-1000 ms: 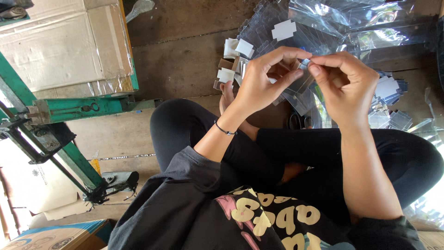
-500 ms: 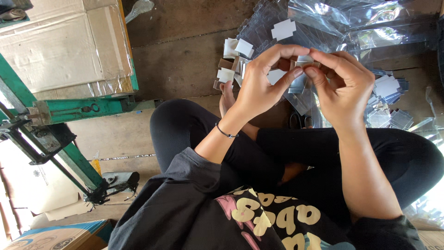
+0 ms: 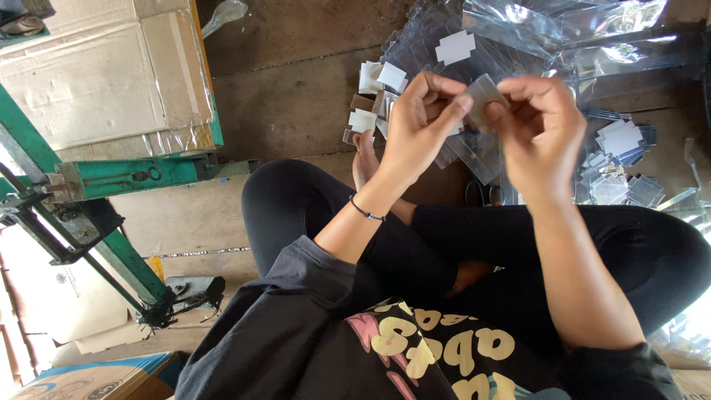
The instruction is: The person picks up a small silver object, slides it into a clear plastic sleeve, and presses the top opening closed.
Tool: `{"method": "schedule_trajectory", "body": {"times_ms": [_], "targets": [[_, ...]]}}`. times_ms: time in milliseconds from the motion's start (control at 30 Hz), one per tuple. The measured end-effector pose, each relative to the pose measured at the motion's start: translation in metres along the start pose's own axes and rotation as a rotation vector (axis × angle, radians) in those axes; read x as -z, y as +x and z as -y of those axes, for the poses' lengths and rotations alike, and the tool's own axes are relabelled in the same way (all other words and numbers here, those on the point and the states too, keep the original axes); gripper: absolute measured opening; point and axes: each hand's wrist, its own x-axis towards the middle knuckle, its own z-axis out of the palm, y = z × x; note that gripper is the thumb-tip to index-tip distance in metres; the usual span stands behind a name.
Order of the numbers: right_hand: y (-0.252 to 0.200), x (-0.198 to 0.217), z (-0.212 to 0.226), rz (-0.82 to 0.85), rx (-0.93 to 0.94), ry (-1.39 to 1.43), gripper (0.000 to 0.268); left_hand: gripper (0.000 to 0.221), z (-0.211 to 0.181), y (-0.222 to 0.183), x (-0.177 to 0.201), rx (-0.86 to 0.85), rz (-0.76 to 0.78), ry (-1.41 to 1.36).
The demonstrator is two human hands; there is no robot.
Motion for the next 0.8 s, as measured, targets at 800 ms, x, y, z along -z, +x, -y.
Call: {"method": "schedule_trajectory", "body": {"times_ms": [800], "targets": [[0.003, 0.005, 0.011, 0.079, -0.019, -0.051, 0.017, 0.004, -0.031, -0.005, -0.004, -0.252, 0.089, 0.347]]}}
